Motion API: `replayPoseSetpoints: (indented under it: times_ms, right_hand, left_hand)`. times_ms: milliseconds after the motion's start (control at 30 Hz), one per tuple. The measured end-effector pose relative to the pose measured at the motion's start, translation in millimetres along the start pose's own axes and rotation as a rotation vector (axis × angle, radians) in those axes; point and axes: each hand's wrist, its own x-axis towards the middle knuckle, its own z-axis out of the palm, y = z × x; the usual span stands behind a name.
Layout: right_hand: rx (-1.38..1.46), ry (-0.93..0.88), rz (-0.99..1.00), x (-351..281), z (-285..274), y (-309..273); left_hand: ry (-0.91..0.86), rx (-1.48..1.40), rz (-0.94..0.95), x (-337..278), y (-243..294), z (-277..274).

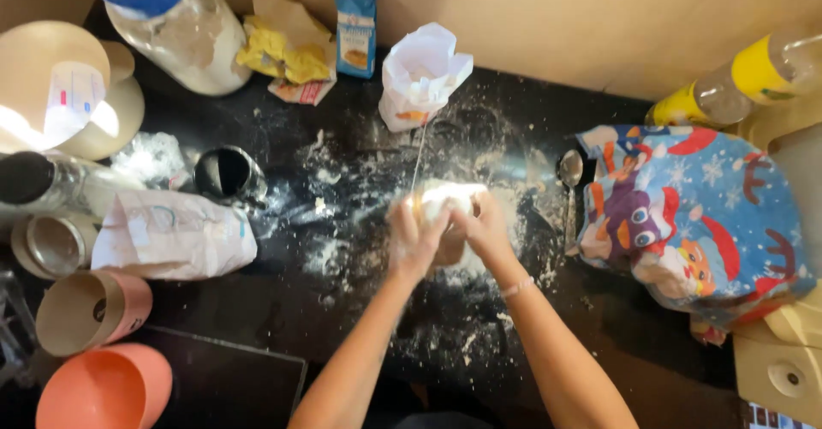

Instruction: Kneading a ball of dough on a floured kitchen counter.

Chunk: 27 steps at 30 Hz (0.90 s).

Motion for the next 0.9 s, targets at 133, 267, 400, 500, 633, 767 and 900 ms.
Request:
replayPoseSetpoints:
  times_ms: [133, 267, 400, 500, 633, 767, 900]
  right_hand:
    - [-0.196, -0.018, -0.219, -21, -14, -22]
    - [-0.261, -0.249, -0.26, -48, -38, -4]
    - [-0.322, 0.008, -0.216, -52, -80, 13]
    - [-0.502, -0.135, -0.292, -68, -90, 11]
    - [-0.517, -0.204, -0.211, -91, -73, -15]
    - [-0.789, -0.298, -0.218, -88, -52, 23]
    - [-1.065, -0.163, -0.35, -34, -32, 118]
  left_hand:
    - [-0.153, -0.278, 0.043, -6, -41, 9]
    - [-0.134, -0.047, 0.065, -15, -38, -8]
    - [-0.037, 0.193, 0.279, -6, -53, 12]
    - [0.049, 0.413, 0.656, -23, -48, 20]
    - [-0.095, 0.625, 0.806, -21, -40, 16]
    - [-0.272, 0.86, 0.757, -6, -58, 34]
    - [0.17, 0.879, 1.107, 91, -174, 123]
